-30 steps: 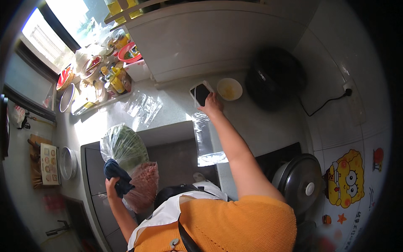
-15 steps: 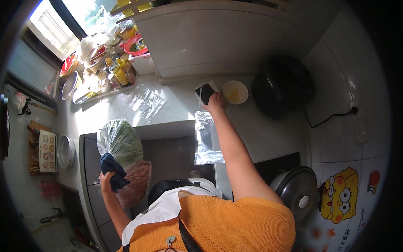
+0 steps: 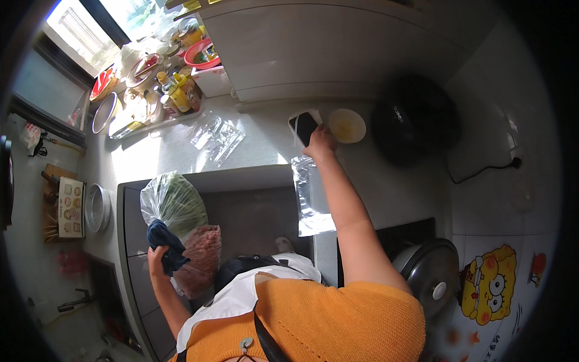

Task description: The person washes a cloth by rinsing it under a running faucet, rubbing it together, and wringing it out before carrying it and bags of produce to a different counter.

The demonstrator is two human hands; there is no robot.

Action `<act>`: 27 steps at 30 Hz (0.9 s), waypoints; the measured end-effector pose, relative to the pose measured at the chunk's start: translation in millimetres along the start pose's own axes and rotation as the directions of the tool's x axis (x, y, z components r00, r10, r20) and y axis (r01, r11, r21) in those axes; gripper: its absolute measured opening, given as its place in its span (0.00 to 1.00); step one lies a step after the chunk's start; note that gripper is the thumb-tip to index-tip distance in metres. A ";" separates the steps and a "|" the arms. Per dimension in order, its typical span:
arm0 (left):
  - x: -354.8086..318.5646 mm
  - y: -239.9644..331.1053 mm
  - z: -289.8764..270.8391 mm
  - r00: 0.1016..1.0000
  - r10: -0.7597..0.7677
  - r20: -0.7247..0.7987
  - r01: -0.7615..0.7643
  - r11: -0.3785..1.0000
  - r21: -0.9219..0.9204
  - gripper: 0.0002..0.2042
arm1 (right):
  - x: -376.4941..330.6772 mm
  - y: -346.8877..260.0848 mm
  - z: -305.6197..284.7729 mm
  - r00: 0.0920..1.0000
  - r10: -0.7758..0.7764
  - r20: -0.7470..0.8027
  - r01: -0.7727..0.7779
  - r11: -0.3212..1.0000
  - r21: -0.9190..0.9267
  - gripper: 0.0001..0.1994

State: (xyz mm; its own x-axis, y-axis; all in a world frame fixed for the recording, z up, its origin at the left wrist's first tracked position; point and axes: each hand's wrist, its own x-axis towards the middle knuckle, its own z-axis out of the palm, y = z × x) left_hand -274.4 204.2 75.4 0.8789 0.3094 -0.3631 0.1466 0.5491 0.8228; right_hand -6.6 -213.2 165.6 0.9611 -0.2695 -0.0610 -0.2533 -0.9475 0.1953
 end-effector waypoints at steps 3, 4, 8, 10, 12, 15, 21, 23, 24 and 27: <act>-2.5 4.1 2.7 1.000 -0.008 -0.025 0.008 1.000 0.010 0.17 | -2.8 1.4 -0.2 0.992 -0.008 -0.126 0.008 1.000 0.004 0.45; -3.1 5.4 4.0 0.999 -0.014 -0.031 0.014 1.000 0.012 0.17 | -5.4 1.4 -1.5 0.995 -0.008 -0.104 0.007 1.000 -0.007 0.44; 2.2 5.0 -4.1 1.000 0.000 -0.028 0.001 0.998 0.057 0.17 | -24.9 3.6 -14.3 0.999 -0.019 -0.027 0.018 0.998 -0.059 0.41; 5.8 2.8 -7.7 1.000 -0.007 -0.026 0.010 0.996 0.088 0.17 | -34.7 9.1 -14.8 1.000 -0.008 -0.009 0.007 0.997 -0.071 0.41; 4.8 2.5 -5.7 0.999 -0.008 -0.040 0.011 0.997 0.077 0.16 | -39.6 15.4 -6.3 1.000 0.023 -0.006 -0.023 0.998 -0.062 0.42; 6.7 2.4 -5.3 0.999 -0.012 -0.034 0.015 0.996 0.090 0.16 | -44.0 28.9 6.4 0.998 0.048 -0.029 -0.050 0.996 -0.074 0.43; 10.2 -3.0 -5.2 1.000 -0.021 -0.003 0.021 0.993 0.112 0.14 | -45.7 37.8 16.2 0.992 0.120 0.031 -0.120 0.993 0.005 0.43; 9.8 -5.1 -3.1 1.000 0.009 -0.001 -0.009 0.995 0.097 0.14 | -41.2 35.9 18.3 0.990 0.132 0.039 -0.134 0.989 0.056 0.44; 9.2 -3.2 -4.5 1.000 0.014 -0.010 -0.013 0.994 0.110 0.14 | -38.2 32.0 19.0 0.991 0.129 0.046 -0.132 0.988 0.080 0.45; 10.3 -7.2 -21.3 0.999 0.036 -0.016 -0.033 0.985 0.171 0.14 | -20.6 39.9 34.3 0.994 -0.105 0.026 0.084 0.900 0.428 0.45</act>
State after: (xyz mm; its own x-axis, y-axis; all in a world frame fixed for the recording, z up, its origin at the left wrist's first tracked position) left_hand -276.1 219.9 56.5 0.8760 0.3416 -0.3405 0.1932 0.3982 0.8967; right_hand -40.2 -251.4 141.0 0.9792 -0.1729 -0.1062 -0.1945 -0.9488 -0.2488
